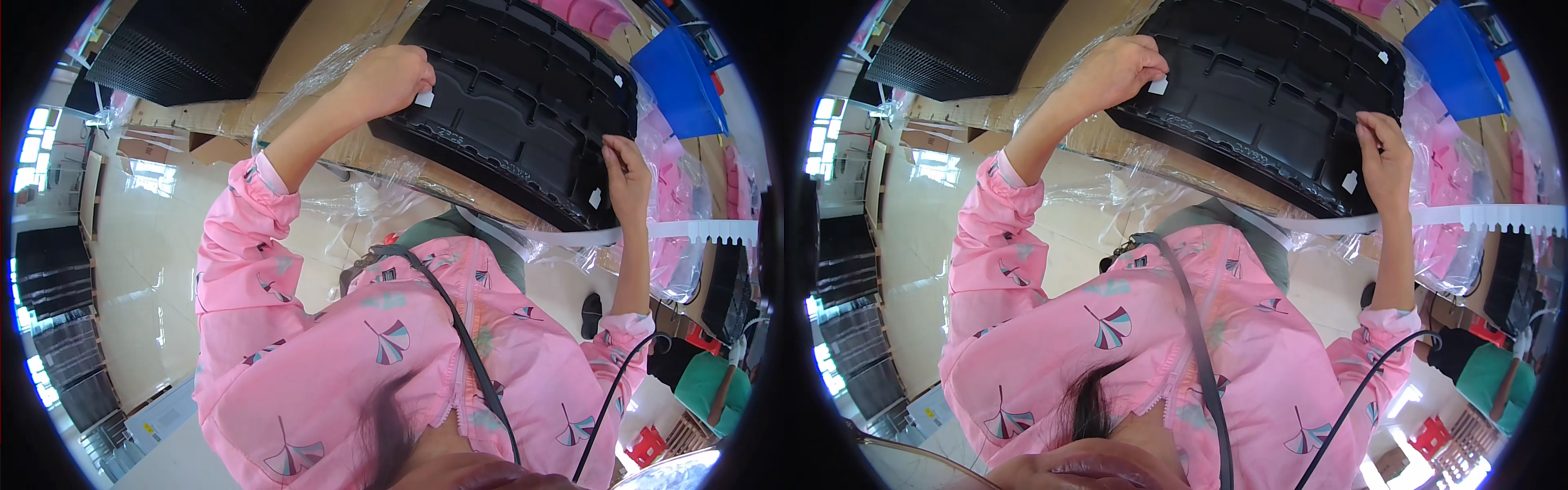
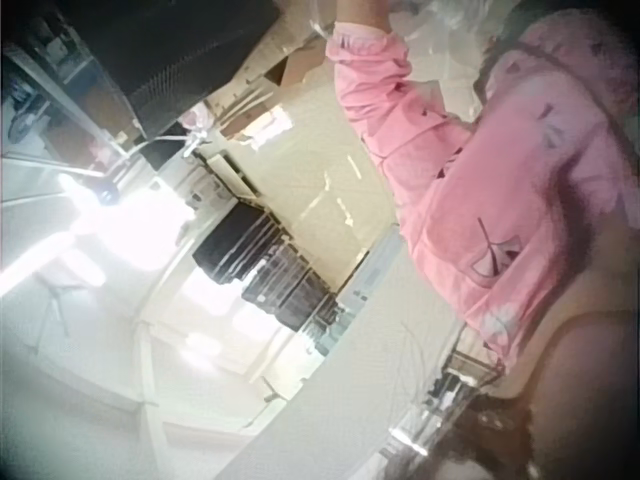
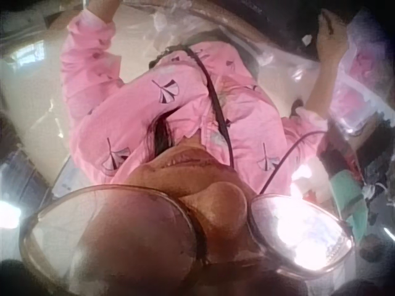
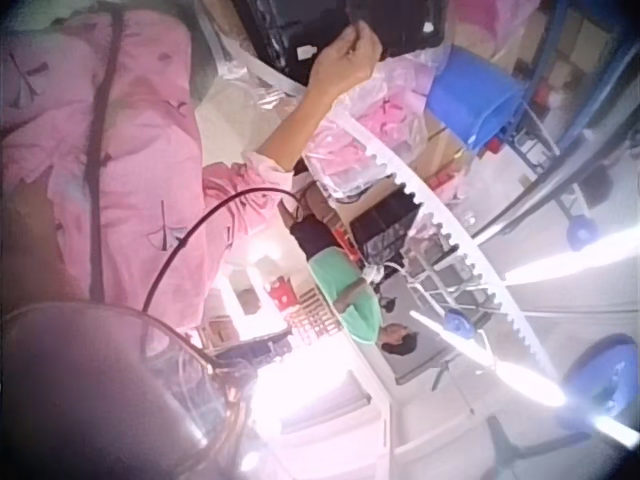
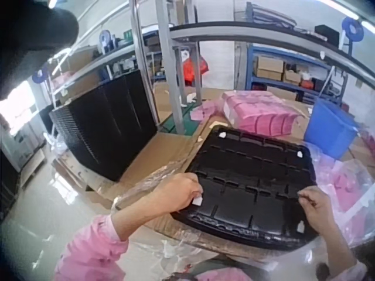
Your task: Assemble and prepare plastic/foam packaging inserts and lids.
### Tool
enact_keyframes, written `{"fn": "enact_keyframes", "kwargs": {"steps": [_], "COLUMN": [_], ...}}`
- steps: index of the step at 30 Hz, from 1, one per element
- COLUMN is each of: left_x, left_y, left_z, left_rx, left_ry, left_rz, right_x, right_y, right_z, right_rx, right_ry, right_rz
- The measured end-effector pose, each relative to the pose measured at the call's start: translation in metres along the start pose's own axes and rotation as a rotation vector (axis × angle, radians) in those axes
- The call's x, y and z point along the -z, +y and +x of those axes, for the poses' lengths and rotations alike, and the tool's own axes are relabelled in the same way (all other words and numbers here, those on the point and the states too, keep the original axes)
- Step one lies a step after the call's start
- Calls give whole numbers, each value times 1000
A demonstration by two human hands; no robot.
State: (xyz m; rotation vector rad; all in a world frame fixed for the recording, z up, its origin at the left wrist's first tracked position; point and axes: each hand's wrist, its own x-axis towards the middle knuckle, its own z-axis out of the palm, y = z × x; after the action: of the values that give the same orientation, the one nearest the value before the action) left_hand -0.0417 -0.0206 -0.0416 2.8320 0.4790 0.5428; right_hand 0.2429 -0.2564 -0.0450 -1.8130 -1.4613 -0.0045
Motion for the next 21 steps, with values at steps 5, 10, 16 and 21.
{"fn": "enact_keyframes", "kwargs": {"steps": [5,10,16,21], "left_x": [0,3,2,2], "left_y": [4,6,13,13], "left_z": [4,6,-6,-13], "left_rx": [37,38,-36,-125], "left_ry": [-43,-89,-6,55], "left_rz": [33,43,105,96], "right_x": [9,12,9,9], "right_y": [5,3,1,-2], "right_z": [-15,-20,-23,-26], "right_rx": [-31,-25,22,25], "right_ry": [1,-7,-27,-38], "right_rz": [23,25,-2,9]}}
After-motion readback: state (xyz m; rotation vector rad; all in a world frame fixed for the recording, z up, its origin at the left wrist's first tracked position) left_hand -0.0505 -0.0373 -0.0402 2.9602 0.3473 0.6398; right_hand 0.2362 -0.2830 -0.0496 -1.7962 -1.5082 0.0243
